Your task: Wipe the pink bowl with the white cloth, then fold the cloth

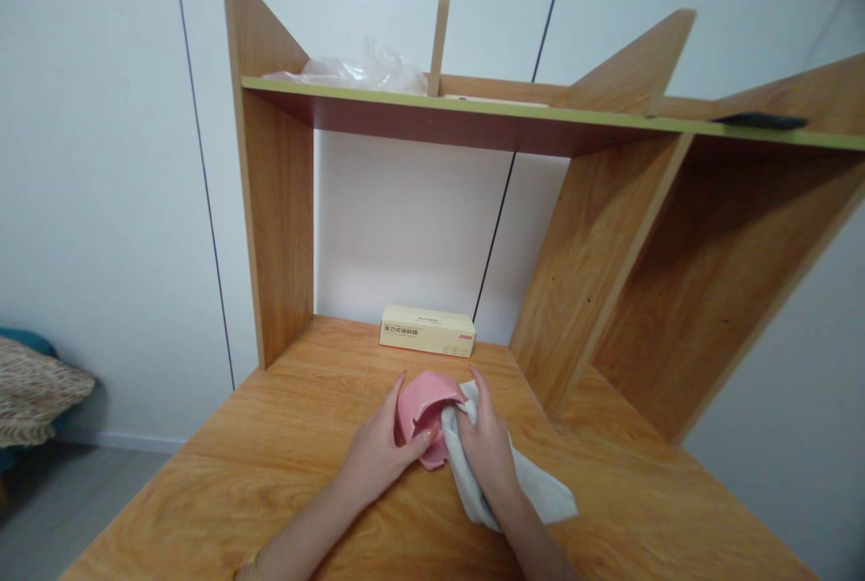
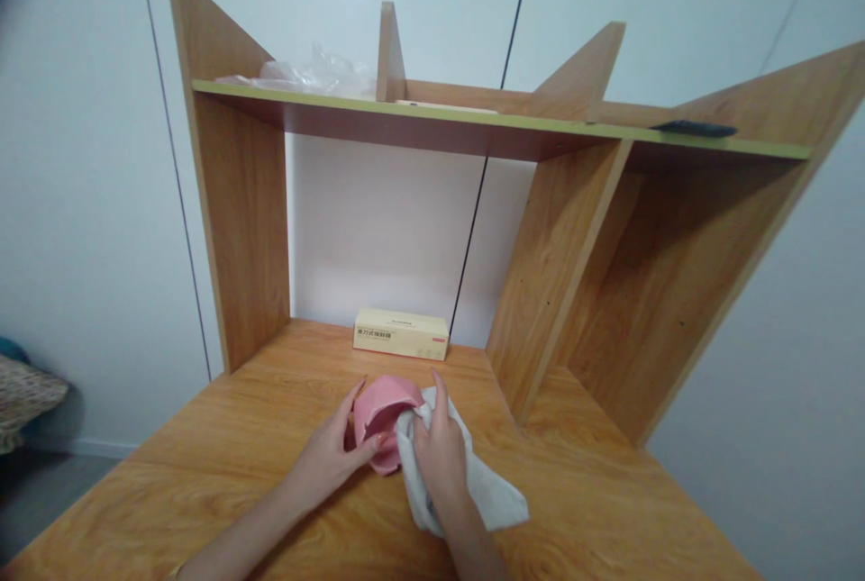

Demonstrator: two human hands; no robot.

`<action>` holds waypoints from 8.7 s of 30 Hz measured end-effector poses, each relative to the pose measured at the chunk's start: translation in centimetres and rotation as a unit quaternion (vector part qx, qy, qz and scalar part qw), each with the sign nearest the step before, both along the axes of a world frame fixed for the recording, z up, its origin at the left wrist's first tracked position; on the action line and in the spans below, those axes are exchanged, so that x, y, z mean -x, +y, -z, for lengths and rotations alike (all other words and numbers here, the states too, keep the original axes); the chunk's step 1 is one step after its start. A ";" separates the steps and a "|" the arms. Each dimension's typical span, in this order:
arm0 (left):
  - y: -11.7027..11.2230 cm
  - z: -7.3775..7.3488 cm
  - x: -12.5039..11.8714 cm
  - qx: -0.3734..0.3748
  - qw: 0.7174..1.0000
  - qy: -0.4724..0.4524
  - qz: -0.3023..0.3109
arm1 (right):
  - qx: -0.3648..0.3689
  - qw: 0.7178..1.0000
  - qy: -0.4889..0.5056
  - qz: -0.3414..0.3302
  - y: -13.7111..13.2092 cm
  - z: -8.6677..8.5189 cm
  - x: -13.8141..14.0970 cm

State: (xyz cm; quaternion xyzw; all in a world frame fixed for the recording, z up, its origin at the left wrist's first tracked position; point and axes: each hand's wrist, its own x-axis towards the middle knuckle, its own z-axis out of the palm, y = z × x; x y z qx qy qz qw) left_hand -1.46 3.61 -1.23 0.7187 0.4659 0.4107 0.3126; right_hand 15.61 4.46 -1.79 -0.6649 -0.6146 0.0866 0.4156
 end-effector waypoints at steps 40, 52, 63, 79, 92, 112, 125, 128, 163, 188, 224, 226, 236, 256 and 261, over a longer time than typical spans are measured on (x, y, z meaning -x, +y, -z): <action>0.9 -0.5 0.2 0.002 0.998 -0.011 -0.059 | 0.115 0.983 -0.143 0.019 -0.1 -1.0 1.3; 0.9 -0.6 0.4 -0.014 0.999 0.007 -0.048 | 0.037 0.968 -0.245 0.047 -0.5 -1.4 1.2; 0.2 -1.0 0.6 -0.062 0.995 0.078 0.001 | 0.042 0.986 -0.158 0.036 -0.2 -0.7 0.5; 0.2 -0.1 -0.3 -0.011 0.999 -0.038 0.015 | -0.005 0.997 0.081 0.002 -0.2 -0.6 1.5; -0.7 -1.3 0.2 -0.060 0.995 0.075 -0.003 | 0.015 0.991 -0.132 0.011 -0.5 -1.2 0.0; 0.3 0.1 -0.1 -0.035 0.999 -0.017 0.020 | -0.015 0.996 0.083 -0.006 0.3 -0.4 0.7; 0.3 -0.6 1.0 -0.078 0.997 0.015 -0.010 | -0.033 0.997 -0.071 -0.026 -0.6 -0.7 0.5; 0.4 -0.5 0.8 -0.068 0.997 -0.021 -0.011 | -0.033 0.999 0.004 -0.037 -0.6 -0.6 0.8; 0.4 0.5 0.0 -0.042 0.994 -0.075 0.070 | -0.059 0.987 0.146 -0.030 0.0 0.1 0.6; 3.7 2.9 0.4 0.191 0.962 -0.191 -0.029 | -0.035 0.995 0.021 0.089 0.3 -1.2 -1.5; 3.7 1.8 0.5 0.208 0.919 -0.335 -0.003 | 0.065 0.996 -0.017 -0.061 3.6 -3.4 2.7; 3.7 1.7 0.5 0.207 0.922 -0.326 0.002 | 0.064 0.997 -0.020 -0.039 3.4 -3.5 1.3; 3.8 1.7 0.4 0.212 0.929 -0.304 0.006 | 0.113 0.987 -0.055 0.105 1.9 -2.6 -8.3; 3.9 2.3 0.4 0.206 0.942 -0.262 0.025 | 0.159 0.977 -0.051 0.133 1.3 -0.4 -10.8; 3.9 2.2 0.5 0.196 0.952 -0.235 0.030 | 0.159 0.978 -0.046 0.129 1.3 -0.5 -11.0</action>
